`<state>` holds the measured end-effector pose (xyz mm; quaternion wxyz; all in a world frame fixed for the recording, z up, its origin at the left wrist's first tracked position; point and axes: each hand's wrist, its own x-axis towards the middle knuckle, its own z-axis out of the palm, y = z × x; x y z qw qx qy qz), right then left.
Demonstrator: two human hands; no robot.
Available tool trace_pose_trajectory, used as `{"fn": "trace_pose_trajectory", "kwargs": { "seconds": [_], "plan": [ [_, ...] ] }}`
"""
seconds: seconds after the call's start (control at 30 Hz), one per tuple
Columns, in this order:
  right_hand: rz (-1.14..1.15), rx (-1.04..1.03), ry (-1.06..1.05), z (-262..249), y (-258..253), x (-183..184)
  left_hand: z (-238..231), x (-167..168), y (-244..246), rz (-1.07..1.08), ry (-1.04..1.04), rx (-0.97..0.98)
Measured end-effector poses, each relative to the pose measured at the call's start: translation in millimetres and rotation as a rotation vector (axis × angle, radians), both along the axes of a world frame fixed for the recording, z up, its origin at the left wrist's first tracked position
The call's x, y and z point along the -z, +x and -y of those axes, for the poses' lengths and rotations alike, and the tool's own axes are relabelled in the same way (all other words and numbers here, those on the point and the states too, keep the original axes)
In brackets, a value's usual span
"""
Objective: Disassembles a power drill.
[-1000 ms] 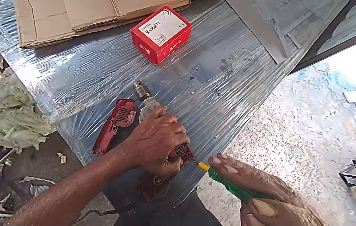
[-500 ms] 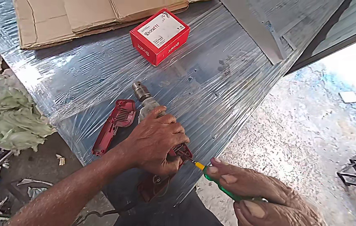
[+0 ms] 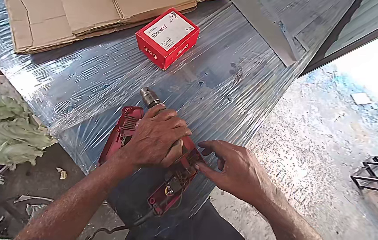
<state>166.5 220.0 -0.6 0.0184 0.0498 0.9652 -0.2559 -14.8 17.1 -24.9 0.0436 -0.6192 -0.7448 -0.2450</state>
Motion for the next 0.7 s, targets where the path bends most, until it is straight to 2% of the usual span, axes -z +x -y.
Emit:
{"fn": "trace_pose_trajectory", "kwargs": {
  "seconds": [0.37,0.7],
  "plan": [
    [-0.024,0.014,0.164,19,-12,-3,0,0,1,0.005,-0.005,-0.008],
    [-0.02,0.049,-0.073,15,-10,5,-1,1,1,0.005,-0.004,-0.014]
  ]
}}
